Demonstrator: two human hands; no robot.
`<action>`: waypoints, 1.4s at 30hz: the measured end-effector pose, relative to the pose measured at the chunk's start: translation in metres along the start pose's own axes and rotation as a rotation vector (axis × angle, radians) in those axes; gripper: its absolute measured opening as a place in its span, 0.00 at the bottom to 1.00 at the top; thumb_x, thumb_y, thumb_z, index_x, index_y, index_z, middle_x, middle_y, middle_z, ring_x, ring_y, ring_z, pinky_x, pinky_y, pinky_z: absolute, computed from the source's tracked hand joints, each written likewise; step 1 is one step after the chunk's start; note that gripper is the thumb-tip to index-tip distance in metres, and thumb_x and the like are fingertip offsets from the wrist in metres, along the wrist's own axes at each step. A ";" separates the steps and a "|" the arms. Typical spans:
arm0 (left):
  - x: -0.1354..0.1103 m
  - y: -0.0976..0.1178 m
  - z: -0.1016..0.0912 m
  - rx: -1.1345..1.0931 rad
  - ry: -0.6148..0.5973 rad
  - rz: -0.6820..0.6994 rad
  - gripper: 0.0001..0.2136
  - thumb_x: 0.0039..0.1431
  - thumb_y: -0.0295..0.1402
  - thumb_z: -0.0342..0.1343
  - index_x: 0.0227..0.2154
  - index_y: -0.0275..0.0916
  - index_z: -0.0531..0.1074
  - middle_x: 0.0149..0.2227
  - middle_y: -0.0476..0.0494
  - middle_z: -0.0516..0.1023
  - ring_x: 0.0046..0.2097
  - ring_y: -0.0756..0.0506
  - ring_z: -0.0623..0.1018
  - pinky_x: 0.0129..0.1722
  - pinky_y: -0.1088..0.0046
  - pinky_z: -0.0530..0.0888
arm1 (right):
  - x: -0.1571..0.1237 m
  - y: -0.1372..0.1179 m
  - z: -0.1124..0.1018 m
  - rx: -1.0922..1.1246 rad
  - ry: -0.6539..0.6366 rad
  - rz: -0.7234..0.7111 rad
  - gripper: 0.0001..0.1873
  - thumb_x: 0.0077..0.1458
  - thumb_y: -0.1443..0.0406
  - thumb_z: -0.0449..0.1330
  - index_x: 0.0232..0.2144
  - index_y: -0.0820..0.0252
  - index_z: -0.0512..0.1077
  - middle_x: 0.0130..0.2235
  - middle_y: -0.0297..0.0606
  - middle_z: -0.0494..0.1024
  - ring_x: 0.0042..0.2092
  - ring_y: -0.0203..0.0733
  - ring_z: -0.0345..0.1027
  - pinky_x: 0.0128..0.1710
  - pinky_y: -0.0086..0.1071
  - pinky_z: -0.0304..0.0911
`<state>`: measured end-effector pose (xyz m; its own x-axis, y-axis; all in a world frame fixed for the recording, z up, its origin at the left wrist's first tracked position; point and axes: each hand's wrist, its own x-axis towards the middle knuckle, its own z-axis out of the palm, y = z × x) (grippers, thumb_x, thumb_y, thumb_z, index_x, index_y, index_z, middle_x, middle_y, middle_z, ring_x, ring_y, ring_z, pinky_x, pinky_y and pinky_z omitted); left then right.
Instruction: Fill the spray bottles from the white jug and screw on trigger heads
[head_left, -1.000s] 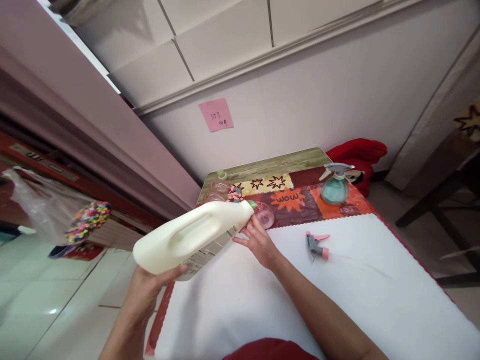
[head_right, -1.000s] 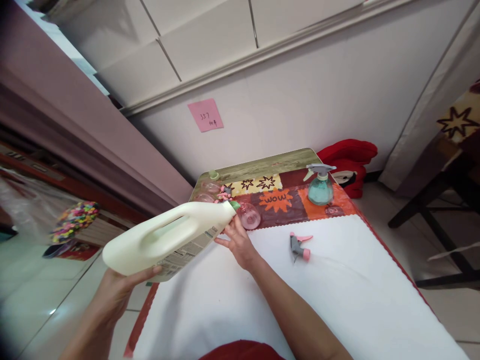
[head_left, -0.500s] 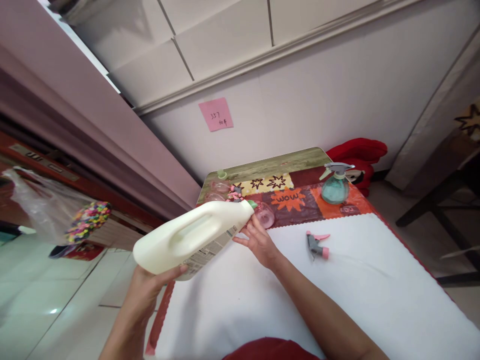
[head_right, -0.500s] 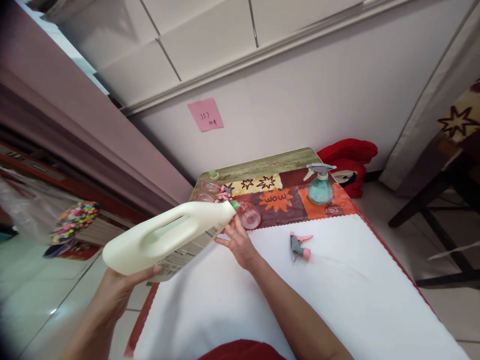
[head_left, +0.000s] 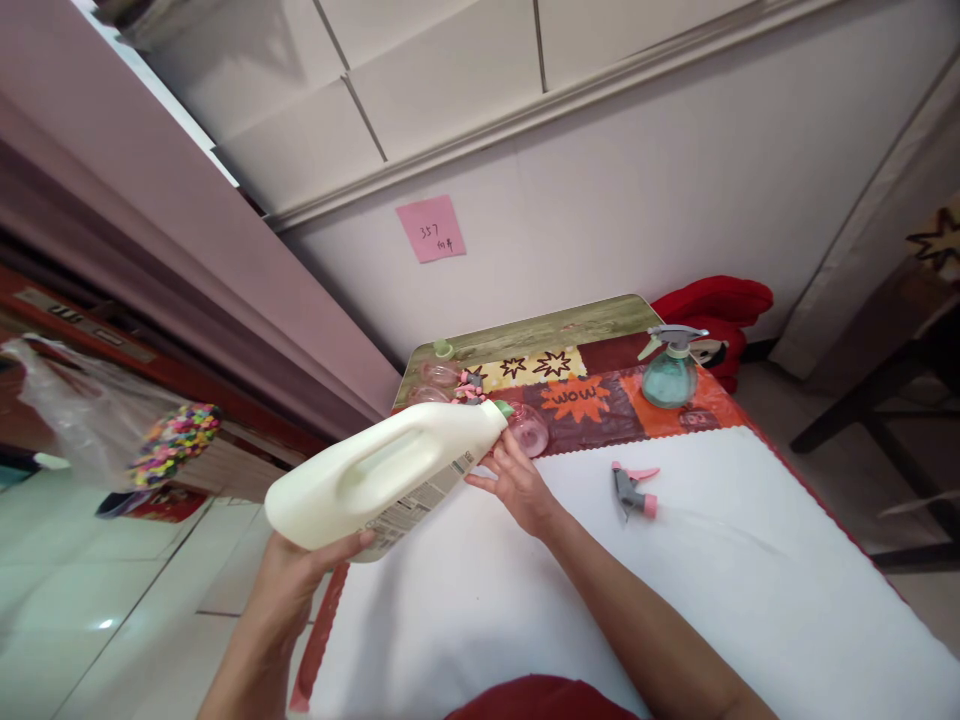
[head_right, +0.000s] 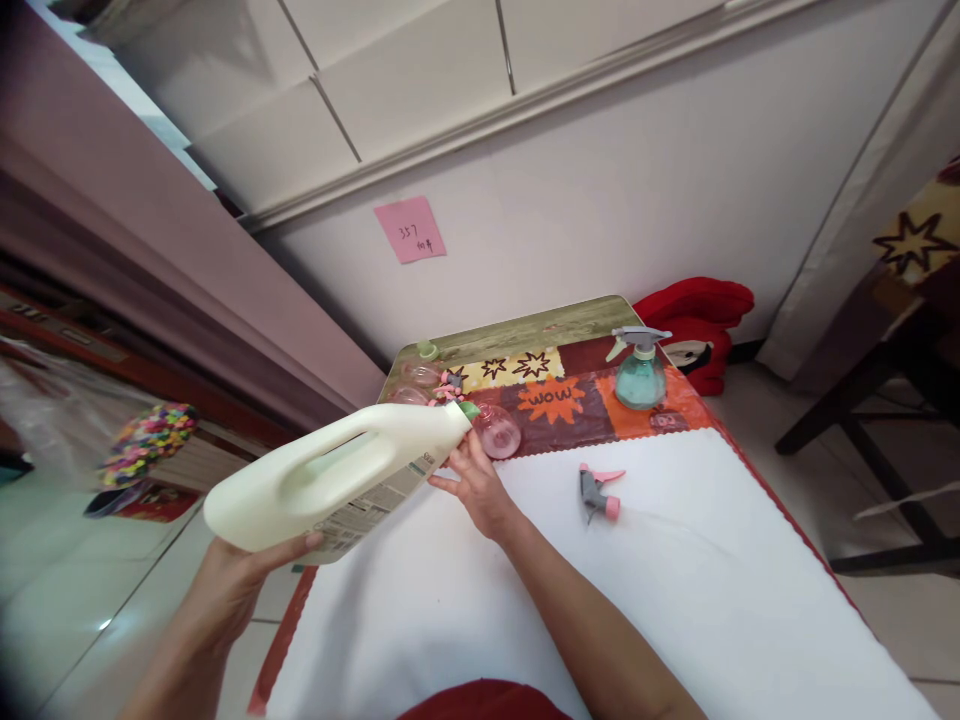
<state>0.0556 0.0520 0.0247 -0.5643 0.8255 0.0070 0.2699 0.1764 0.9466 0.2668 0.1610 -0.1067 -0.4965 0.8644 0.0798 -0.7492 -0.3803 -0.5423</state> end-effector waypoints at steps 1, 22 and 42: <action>0.000 0.000 0.001 -0.002 0.003 0.007 0.44 0.26 0.36 0.78 0.55 0.41 0.76 0.51 0.40 0.83 0.53 0.32 0.80 0.46 0.66 0.81 | 0.000 0.000 0.000 -0.001 -0.003 -0.001 0.29 0.62 0.53 0.62 0.63 0.36 0.62 0.67 0.33 0.62 0.58 0.44 0.66 0.57 0.49 0.67; 0.000 0.004 -0.001 0.003 -0.014 -0.008 0.39 0.25 0.34 0.78 0.50 0.43 0.78 0.50 0.43 0.84 0.54 0.33 0.80 0.49 0.64 0.80 | 0.001 0.001 -0.001 0.000 -0.009 -0.010 0.31 0.61 0.53 0.63 0.64 0.34 0.62 0.67 0.32 0.62 0.58 0.45 0.66 0.56 0.49 0.68; -0.001 0.001 0.000 0.008 0.004 0.023 0.45 0.25 0.36 0.79 0.56 0.43 0.75 0.51 0.42 0.84 0.52 0.35 0.81 0.45 0.70 0.80 | 0.000 0.000 0.000 0.003 -0.009 -0.004 0.32 0.61 0.53 0.63 0.65 0.35 0.60 0.67 0.32 0.61 0.58 0.45 0.66 0.57 0.49 0.67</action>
<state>0.0561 0.0516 0.0256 -0.5613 0.8271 0.0303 0.2892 0.1617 0.9435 0.2666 0.1609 -0.1073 -0.4969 0.8632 0.0893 -0.7526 -0.3773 -0.5397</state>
